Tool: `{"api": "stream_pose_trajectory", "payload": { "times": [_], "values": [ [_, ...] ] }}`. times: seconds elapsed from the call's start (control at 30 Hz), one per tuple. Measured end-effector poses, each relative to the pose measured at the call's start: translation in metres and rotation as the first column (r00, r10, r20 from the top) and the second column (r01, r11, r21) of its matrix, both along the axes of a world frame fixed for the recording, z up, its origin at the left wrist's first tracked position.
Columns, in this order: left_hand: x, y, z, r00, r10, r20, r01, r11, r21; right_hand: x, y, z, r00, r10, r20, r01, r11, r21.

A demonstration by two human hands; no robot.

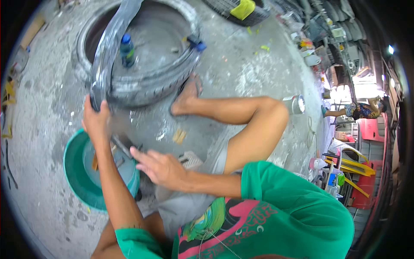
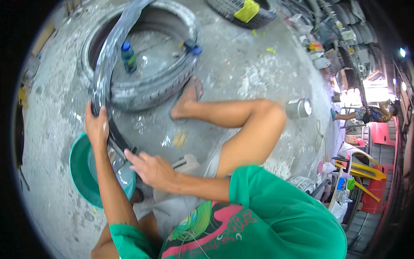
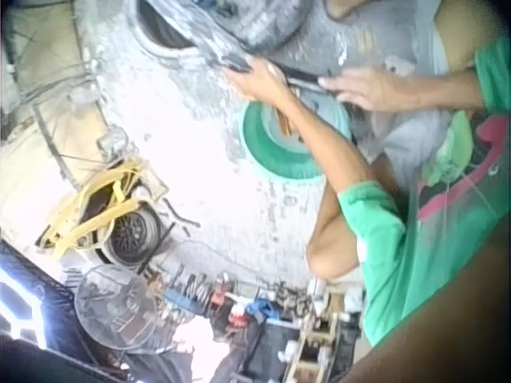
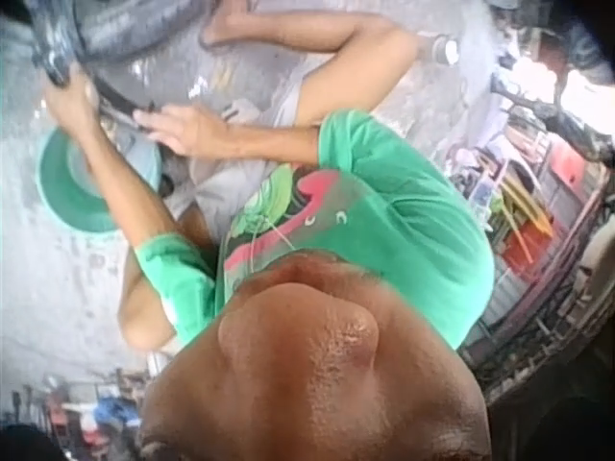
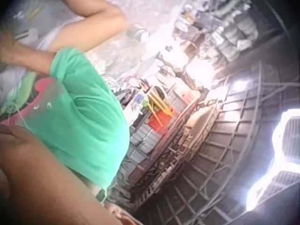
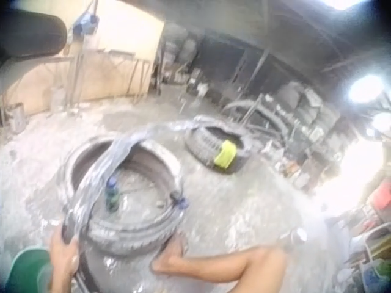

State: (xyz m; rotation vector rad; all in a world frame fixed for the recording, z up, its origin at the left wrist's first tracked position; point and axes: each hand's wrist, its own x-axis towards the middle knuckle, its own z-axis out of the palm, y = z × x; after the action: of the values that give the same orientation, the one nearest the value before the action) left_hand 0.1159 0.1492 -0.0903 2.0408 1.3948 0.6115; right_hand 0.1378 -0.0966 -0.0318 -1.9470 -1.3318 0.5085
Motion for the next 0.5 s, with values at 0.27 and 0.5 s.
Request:
{"api": "stream_pose_trajectory", "payload": {
  "times": [0.27, 0.5],
  "values": [
    [0.004, 0.0, 0.009, 1.0, 0.017, 0.009, -0.016, 0.996, -0.084, 0.012, 0.006, 0.003, 0.985, -0.051, -0.167, 0.062, 0.996, 0.062],
    [0.008, -0.004, 0.021, 0.999, 0.047, 0.011, -0.046, 0.992, -0.115, 0.01, 0.018, 0.004, 0.966, -0.023, -0.259, 0.054, 0.992, 0.113]
  ]
}}
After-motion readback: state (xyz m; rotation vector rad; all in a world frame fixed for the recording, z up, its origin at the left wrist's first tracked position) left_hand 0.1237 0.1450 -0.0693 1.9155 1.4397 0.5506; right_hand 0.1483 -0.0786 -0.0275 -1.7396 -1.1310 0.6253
